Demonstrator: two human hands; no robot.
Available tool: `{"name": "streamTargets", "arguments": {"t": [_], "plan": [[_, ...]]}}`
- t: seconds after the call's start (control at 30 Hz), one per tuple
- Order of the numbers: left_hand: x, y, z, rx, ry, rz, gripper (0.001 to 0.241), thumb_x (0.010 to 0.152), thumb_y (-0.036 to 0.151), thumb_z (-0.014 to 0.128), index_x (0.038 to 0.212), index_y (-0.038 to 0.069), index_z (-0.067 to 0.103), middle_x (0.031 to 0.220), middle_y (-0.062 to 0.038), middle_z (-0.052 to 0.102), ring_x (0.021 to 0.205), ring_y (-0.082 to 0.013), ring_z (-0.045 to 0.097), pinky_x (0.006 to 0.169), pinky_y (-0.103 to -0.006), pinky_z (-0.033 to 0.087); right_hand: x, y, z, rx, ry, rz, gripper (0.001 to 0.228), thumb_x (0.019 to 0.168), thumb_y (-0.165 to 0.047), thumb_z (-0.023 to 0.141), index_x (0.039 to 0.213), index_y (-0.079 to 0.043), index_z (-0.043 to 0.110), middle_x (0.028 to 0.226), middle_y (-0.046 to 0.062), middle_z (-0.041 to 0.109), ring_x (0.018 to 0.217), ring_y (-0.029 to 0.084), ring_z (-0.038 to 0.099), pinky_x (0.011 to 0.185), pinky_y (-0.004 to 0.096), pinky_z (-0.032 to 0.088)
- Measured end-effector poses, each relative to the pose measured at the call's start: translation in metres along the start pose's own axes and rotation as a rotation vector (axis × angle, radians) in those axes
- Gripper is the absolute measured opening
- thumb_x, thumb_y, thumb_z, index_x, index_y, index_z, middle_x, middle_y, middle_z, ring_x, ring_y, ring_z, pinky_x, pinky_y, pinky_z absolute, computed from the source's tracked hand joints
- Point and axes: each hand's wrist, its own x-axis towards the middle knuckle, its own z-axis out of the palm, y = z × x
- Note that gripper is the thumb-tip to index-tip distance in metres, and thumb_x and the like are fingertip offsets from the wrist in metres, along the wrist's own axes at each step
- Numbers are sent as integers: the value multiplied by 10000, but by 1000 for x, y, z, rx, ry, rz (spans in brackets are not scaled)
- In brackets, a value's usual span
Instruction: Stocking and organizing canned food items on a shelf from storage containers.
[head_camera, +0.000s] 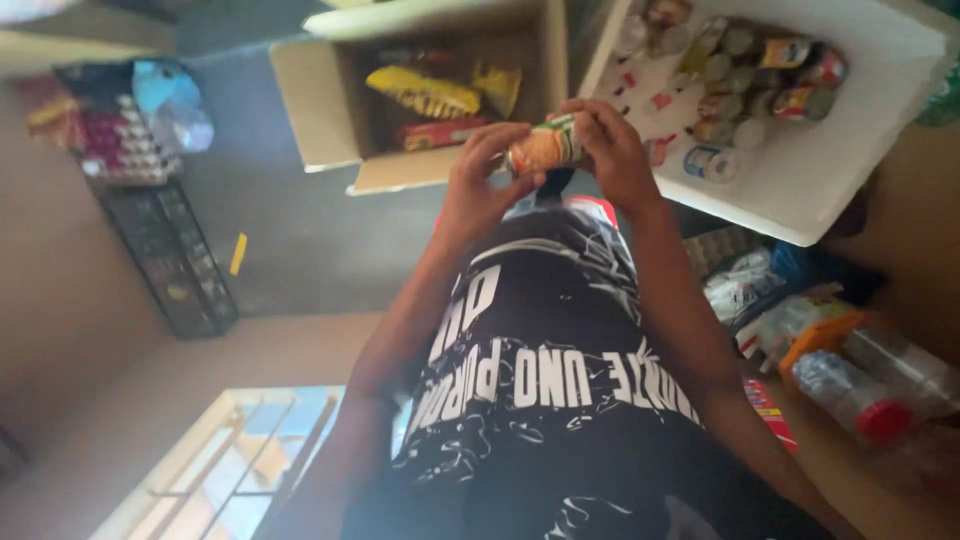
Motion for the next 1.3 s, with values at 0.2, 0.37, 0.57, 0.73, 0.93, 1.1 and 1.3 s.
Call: {"name": "streamTargets", "arguments": {"t": [0.2, 0.37, 0.57, 0.73, 0.93, 1.1, 1.3], "plan": [[-18, -18, -48, -277, -13, -455, 526, 959, 297, 726, 1423, 102, 571, 1180, -91, 726, 880, -190, 675, 735, -324, 566, -6, -21, 65, 20, -61, -48, 389, 1101, -253, 556, 1437, -60, 515, 1310, 38, 643, 1122, 157, 684, 862, 291, 633], [-30, -56, -80, -533, -40, -321, 468, 1084, 395, 578, 1409, 63, 524, 1177, -94, 687, 957, -134, 723, 802, -306, 635, 0, -11, 105, -136, -9, -61, 382, 1121, -239, 594, 1446, -39, 569, 1239, 60, 695, 1056, 144, 700, 828, 273, 599], [-44, -70, -116, -491, -144, -390, 524, 1078, 473, 452, 1407, 73, 531, 1041, -76, 710, 838, -137, 721, 718, -274, 596, 6, -11, 142, -216, 6, -104, 360, 1129, -242, 598, 1427, -44, 633, 1203, 50, 722, 1055, 127, 711, 840, 265, 598], [-57, -87, -129, -503, -199, -347, 534, 1103, 490, 490, 1424, 70, 562, 1079, -97, 711, 907, -143, 671, 793, -286, 560, 10, -16, 162, -272, -38, -90, 348, 1119, -240, 597, 1397, -37, 649, 1171, 50, 726, 1017, 119, 708, 827, 264, 598], [-58, -85, -132, -465, -250, -281, 554, 1053, 444, 659, 1439, 50, 598, 1190, -105, 727, 1094, -170, 677, 947, -315, 558, 13, -21, 176, -182, -93, -133, 320, 1158, -166, 545, 1449, -32, 565, 1228, 67, 684, 1093, 130, 679, 935, 291, 610], [-57, -84, -132, -617, -177, -150, 703, 976, 225, 816, 1515, 61, 396, 1357, -111, 629, 1206, -203, 666, 1035, -354, 569, 9, -33, 185, -189, -208, -245, 368, 1150, -54, 521, 1514, -10, 481, 1364, 110, 646, 1293, 173, 619, 1151, 337, 507], [-59, -75, -146, -746, -138, -238, 736, 912, 190, 818, 1499, 69, 391, 1331, -121, 627, 1126, -177, 667, 948, -329, 609, 10, -34, 201, -232, -235, -287, 336, 1134, -30, 536, 1469, -15, 529, 1376, 111, 634, 1322, 186, 618, 1168, 344, 506]]}}
